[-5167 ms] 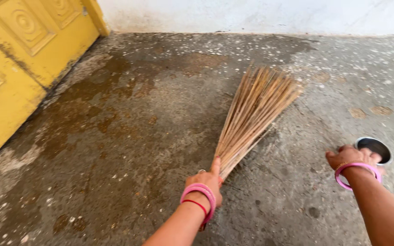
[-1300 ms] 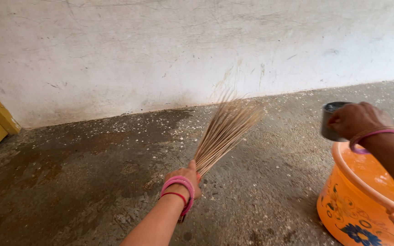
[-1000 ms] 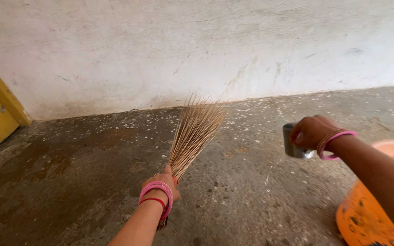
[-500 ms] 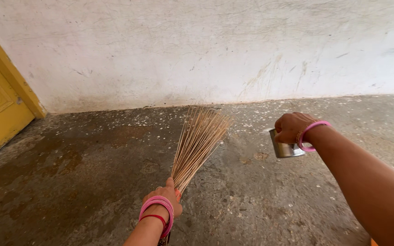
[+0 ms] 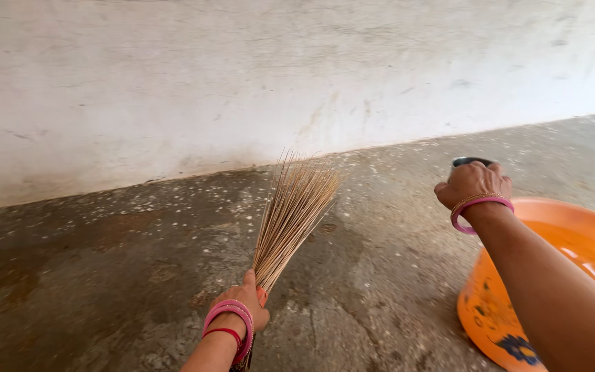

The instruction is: The person wets the floor using a metal cup and water from a bucket, then sweeps the wet area with a grass broom.

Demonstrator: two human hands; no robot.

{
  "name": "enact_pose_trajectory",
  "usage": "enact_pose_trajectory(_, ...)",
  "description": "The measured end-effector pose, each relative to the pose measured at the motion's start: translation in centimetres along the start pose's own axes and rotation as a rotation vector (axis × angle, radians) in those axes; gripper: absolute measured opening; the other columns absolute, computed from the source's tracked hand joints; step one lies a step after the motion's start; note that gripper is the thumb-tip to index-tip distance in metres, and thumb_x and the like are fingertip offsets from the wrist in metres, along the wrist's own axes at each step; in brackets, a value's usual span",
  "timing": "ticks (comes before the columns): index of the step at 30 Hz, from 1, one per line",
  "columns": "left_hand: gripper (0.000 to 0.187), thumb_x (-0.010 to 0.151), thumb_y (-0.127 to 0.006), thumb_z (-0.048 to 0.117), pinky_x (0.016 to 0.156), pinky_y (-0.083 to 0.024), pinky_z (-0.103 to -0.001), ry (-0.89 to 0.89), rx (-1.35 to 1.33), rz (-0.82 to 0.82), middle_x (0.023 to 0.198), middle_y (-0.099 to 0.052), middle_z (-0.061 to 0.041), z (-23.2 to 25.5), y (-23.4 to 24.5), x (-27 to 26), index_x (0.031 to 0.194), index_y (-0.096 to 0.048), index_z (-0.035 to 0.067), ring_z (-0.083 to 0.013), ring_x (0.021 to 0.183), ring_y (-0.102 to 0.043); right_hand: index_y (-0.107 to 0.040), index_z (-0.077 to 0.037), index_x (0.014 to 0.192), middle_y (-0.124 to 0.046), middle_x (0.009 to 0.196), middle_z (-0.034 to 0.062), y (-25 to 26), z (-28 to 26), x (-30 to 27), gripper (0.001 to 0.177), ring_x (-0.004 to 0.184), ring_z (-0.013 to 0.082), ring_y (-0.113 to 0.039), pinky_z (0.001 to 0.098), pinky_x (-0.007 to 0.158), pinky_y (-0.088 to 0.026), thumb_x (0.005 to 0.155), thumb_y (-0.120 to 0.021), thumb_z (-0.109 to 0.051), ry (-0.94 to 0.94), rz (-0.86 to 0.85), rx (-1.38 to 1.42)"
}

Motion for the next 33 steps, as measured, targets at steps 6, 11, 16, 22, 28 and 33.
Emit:
enact_pose_trajectory(6,0.092,0.091,-0.065,0.027,0.106,-0.053,-0.041,-0.087,0.054,-0.034,0.132,-0.065,-0.012,3.5,-1.4,-1.7,0.166,-0.012,0.023,-0.0286,0.123,-0.066,-0.081,-0.010,0.114,-0.063,0.139,0.0135,-4.0,7.5,-2.4,0.051,0.140,0.0391,-0.042,0.0510,0.106,-0.044,0.086,-0.071,-0.051,-0.205,-0.114,-0.017)
enact_pose_trajectory(11,0.096,0.090,-0.065,0.026,0.110,-0.050,-0.040,-0.106,0.106,-0.062,0.138,-0.062,-0.011,3.7,-3.5,-2.2,0.167,-0.008,0.025,-0.0282,0.128,-0.063,-0.085,-0.008,0.113,-0.069,0.136,0.0113,-6.5,10.1,-3.0,0.055,0.143,0.0357,-0.043,0.0510,0.106,-0.046,0.090,-0.067,-0.054,-0.250,-0.204,0.020)
enact_pose_trajectory(16,0.096,0.089,-0.068,0.027,0.112,-0.049,-0.041,-0.076,0.105,-0.050,0.140,-0.060,-0.011,2.3,-4.1,-1.8,0.166,-0.010,0.025,-0.0295,0.130,-0.060,-0.079,-0.011,0.120,-0.066,0.137,0.0115,-8.3,10.9,-2.9,0.054,0.139,0.0366,-0.045,0.0505,0.105,-0.044,0.084,-0.073,-0.051,-0.258,-0.177,0.022)
enact_pose_trajectory(22,0.094,0.088,-0.069,0.028,0.110,-0.049,-0.041,-0.048,0.065,-0.011,0.135,-0.064,-0.011,0.5,-4.1,-1.0,0.165,-0.014,0.024,-0.0297,0.128,-0.063,-0.081,-0.014,0.119,-0.073,0.134,0.0106,-10.5,11.7,-1.0,0.053,0.131,0.0319,-0.061,0.0480,0.103,-0.050,0.080,-0.075,-0.050,-0.215,-0.318,0.021)
enact_pose_trajectory(28,0.093,0.090,-0.067,0.027,0.103,-0.056,-0.039,-0.009,0.053,-0.072,0.127,-0.068,-0.010,0.0,-4.1,-1.3,0.165,-0.012,0.022,-0.0273,0.120,-0.069,-0.079,-0.020,0.121,-0.066,0.138,0.0114,-7.5,8.3,-3.2,0.042,0.133,0.0297,-0.055,0.0482,0.105,-0.048,0.091,-0.068,-0.046,-0.208,-0.168,-0.014)
enact_pose_trajectory(33,0.079,0.096,-0.062,0.030,0.095,-0.059,-0.039,0.003,-0.003,-0.068,0.120,-0.072,-0.010,0.0,-4.4,-1.0,0.162,-0.021,0.019,-0.0245,0.111,-0.072,-0.075,-0.022,0.125,-0.069,0.127,0.0176,-8.7,0.4,-3.3,0.038,0.118,0.0353,-0.064,0.0462,0.100,-0.052,0.095,-0.061,-0.039,0.005,0.031,0.222)
Point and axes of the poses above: each hand's wrist, its own x-axis towards the middle knuckle, its own y-axis out of the back of the hand, z = x × y, the point moved 10 cm from there along x, towards the middle knuckle
